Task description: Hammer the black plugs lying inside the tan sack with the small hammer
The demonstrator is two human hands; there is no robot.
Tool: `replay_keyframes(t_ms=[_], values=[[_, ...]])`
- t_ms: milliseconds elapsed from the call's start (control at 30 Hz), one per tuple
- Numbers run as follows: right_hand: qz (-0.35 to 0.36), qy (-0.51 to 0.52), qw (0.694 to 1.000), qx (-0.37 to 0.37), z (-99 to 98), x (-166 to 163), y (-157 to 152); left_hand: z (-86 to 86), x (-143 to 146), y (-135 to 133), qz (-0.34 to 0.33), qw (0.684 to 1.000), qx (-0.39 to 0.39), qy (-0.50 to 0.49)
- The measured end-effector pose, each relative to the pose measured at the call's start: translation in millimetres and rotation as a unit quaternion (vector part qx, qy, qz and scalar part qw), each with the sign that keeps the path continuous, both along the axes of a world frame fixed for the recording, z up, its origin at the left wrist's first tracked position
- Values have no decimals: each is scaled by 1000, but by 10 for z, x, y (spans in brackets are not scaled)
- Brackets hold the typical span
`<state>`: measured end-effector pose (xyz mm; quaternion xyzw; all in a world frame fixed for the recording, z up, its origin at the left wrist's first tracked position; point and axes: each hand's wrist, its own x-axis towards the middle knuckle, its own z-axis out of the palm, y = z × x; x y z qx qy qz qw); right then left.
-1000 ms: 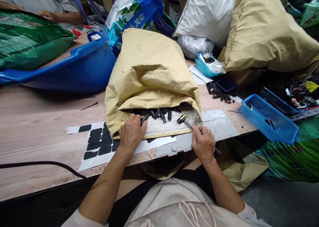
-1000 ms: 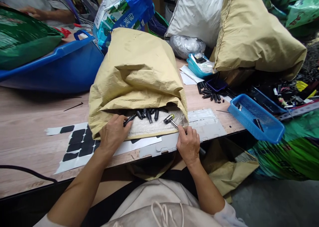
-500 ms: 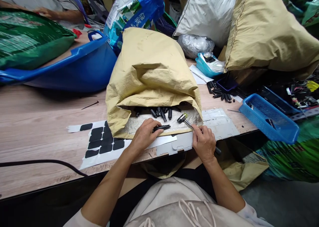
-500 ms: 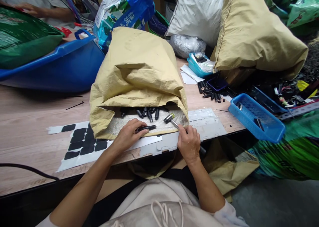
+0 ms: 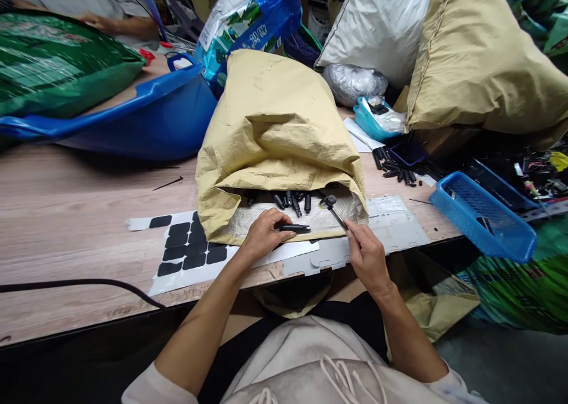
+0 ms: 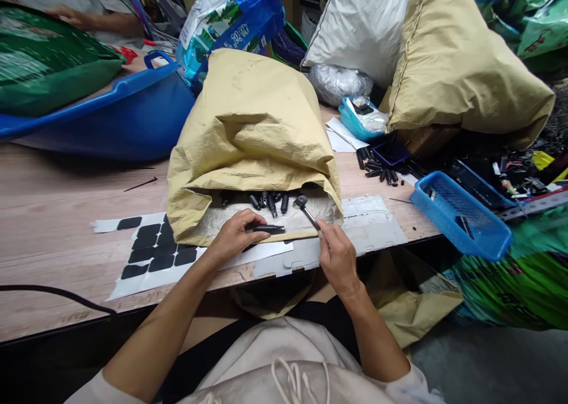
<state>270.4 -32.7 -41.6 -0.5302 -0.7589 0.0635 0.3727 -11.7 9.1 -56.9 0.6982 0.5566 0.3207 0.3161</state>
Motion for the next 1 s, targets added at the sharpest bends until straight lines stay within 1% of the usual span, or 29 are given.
replay_keyframes(t_ms=[67,133,267,433,533,633,800,1000], values=[[38,30,999,-10,58,-94,-36,2,10,-1,2,1000,-5,-2],[67,37,997,-23,82,-180,-70,2,17,0,4,1000,-9,-6],[101,21,994,-42,52,-294,-112,-4,27,-4,10,1000,-6,-13],[105,-6,994,-21,7,-383,-150,4,27,-10,8,1000,-2,-7],[102,-58,993,-10,8,-428,-174,14,25,-2,2,1000,-1,3],[96,-97,990,-16,25,-440,-187,22,27,3,2,1000,-4,1],[94,-47,994,-21,33,-364,-201,19,36,-7,16,1000,-16,-12],[82,-46,995,-20,-31,-275,-225,-15,41,-7,23,999,-17,-19]])
